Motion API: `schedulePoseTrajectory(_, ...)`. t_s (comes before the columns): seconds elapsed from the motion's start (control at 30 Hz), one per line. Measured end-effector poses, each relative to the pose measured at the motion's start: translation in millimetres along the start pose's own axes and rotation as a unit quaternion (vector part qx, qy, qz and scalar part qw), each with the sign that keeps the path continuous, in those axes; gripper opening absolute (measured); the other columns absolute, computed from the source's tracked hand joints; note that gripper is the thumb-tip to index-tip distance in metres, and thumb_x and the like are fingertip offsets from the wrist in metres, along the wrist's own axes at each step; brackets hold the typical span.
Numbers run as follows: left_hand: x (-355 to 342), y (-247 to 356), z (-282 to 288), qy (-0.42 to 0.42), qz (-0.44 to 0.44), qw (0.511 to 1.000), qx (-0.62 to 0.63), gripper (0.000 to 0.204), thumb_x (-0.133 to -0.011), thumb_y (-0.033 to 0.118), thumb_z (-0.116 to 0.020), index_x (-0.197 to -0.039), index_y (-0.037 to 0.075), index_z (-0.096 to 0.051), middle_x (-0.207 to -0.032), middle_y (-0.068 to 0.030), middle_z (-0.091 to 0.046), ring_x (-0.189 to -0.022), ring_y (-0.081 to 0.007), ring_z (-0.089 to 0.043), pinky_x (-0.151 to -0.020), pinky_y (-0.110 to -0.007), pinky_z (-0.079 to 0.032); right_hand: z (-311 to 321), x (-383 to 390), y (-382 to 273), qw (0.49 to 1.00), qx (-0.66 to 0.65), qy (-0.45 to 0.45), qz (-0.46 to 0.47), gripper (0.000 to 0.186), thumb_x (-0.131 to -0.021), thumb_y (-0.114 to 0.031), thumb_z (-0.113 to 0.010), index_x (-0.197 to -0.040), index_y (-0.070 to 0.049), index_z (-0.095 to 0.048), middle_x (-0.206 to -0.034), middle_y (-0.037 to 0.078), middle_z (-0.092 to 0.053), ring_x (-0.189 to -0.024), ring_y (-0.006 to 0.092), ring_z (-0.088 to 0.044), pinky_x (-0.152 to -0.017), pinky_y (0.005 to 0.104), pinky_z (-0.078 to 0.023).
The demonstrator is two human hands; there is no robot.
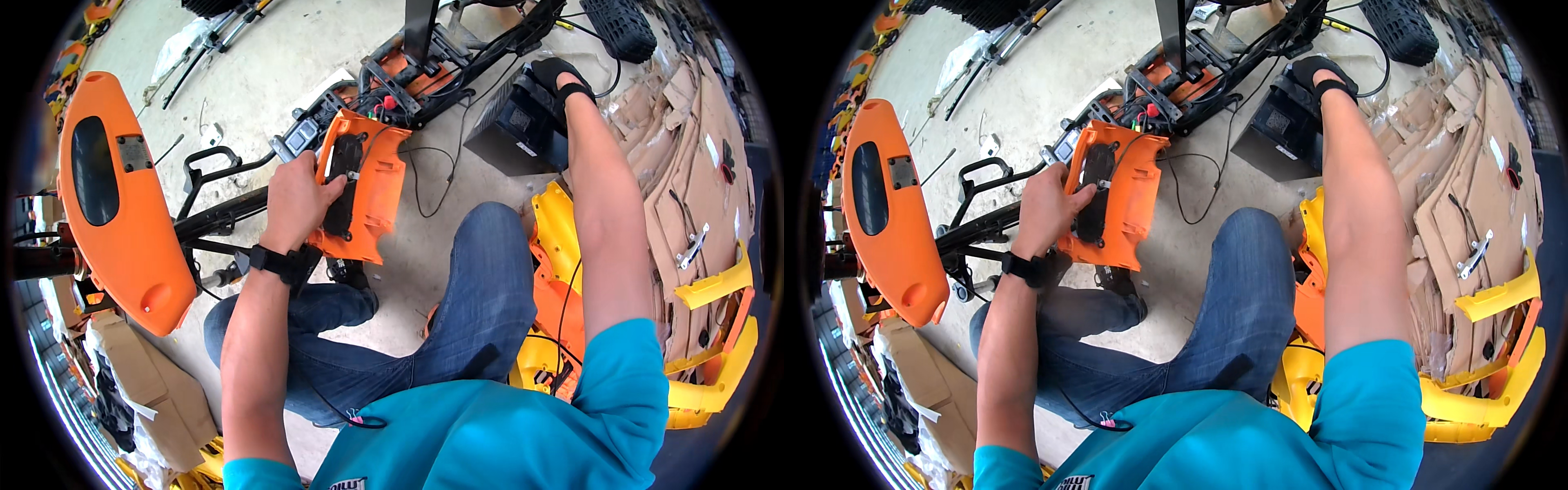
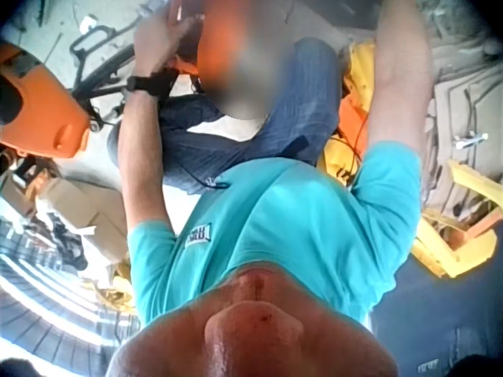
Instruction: The person removes and replaces plastic body panels, manipulates electrical wiring, and handles a battery component on an electric scooter frame while sitting on the floor.
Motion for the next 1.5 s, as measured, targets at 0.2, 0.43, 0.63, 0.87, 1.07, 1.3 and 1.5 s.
schedulePoseTrajectory(0.2,-1.4,-3.6,-7.5,-0.014,0.0,0.999,-0.04,0.037,-0.071,0.027,-0.075,-0.082,-0.004,-0.058,-0.074,-0.0228,-0.062,-0.074,-0.0374,-0.062,-0.067,-0.042,-0.048,-9.5,-13.2,5.5,1.0,0.005,0.013,-0.001,0.051,-0.086,-0.04,-0.041,-0.117,-0.005,-0.061,-0.126,0.019,-0.055,-0.12,0.0328,-0.051,-0.1,0.0387,-0.038)
schedulePoseTrajectory(0.43,-10.1,-22.0,-24.9,-0.017,0.014,0.998,-0.057,0.039,-0.07,0.029,-0.073,-0.084,-0.005,-0.059,-0.076,-0.0231,-0.064,-0.076,-0.0372,-0.064,-0.07,-0.043,-0.05,-13.1,-13.7,4.3,0.998,-0.014,0.005,0.054,0.047,-0.084,-0.037,-0.043,-0.111,-0.004,-0.063,-0.117,0.021,-0.06,-0.112,0.0345,-0.056,-0.093,0.0388,-0.042)
schedulePoseTrajectory(0.63,-55.8,-17.8,-8.2,-0.03,-0.013,0.997,-0.073,0.04,-0.069,0.028,-0.073,-0.081,-0.008,-0.06,-0.078,-0.0271,-0.063,-0.078,-0.0408,-0.063,-0.071,-0.046,-0.05,-0.4,0.7,-2.3,0.996,-0.019,-0.003,0.092,0.047,-0.085,-0.037,-0.042,-0.109,-0.002,-0.063,-0.115,0.022,-0.06,-0.11,0.035,-0.058,-0.091,0.04,-0.043)
schedulePoseTrajectory(0.87,-92.2,-59.5,7.4,0.021,-0.03,0.988,-0.151,0.034,-0.077,0.026,-0.066,-0.096,-0.002,-0.061,-0.098,-0.02,-0.059,-0.095,-0.0353,-0.058,-0.083,-0.042,-0.048,10.4,14.3,1.9,0.999,0.001,0.017,0.052,0.059,-0.09,-0.047,-0.035,-0.126,-0.005,-0.054,-0.135,0.018,-0.048,-0.128,0.0318,-0.043,-0.106,0.0377,-0.032)
schedulePoseTrajectory(1.07,-105.3,-129.4,-4.3,0.102,0.001,0.984,-0.147,0.045,-0.081,0.022,-0.062,-0.121,0.003,-0.052,-0.108,-0.0252,-0.056,-0.102,-0.0419,-0.053,-0.09,-0.044,-0.044,3.5,0.9,0.8,0.996,0.041,0.01,0.084,0.059,-0.091,-0.047,-0.032,-0.119,-0.001,-0.058,-0.126,0.023,-0.054,-0.121,0.0365,-0.049,-0.102,0.0404,-0.034)
schedulePoseTrajectory(1.3,-127.9,-150.9,-4.5,0.035,0.057,0.998,0.008,0.045,-0.08,0.021,-0.061,-0.117,-0.002,-0.052,-0.106,-0.0267,-0.061,-0.104,-0.0369,-0.058,-0.091,-0.039,-0.044,-4.7,-6.4,-0.5,0.987,0.087,-0.035,0.128,0.054,-0.09,-0.044,-0.036,-0.123,-0.006,-0.056,-0.13,0.017,-0.052,-0.123,0.0324,-0.047,-0.103,0.0383,-0.035)
schedulePoseTrajectory(1.5,-127.5,-117.9,-10.8,-0.133,0.057,0.986,0.087,0.033,-0.081,0.018,-0.061,-0.106,-0.003,-0.056,-0.09,-0.0128,-0.062,-0.085,-0.0218,-0.058,-0.079,-0.033,-0.044,-0.9,2.0,-0.6,0.991,0.051,-0.014,0.124,0.054,-0.09,-0.045,-0.036,-0.118,-0.006,-0.06,-0.128,0.018,-0.054,-0.12,0.0336,-0.049,-0.101,0.0393,-0.036)
Point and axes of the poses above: each hand's wrist, its own x-axis away from the middle knuckle, its own z-axis out of the back of the hand, y = z × x, the point moved 6 cm from there along -x, towards the middle knuckle
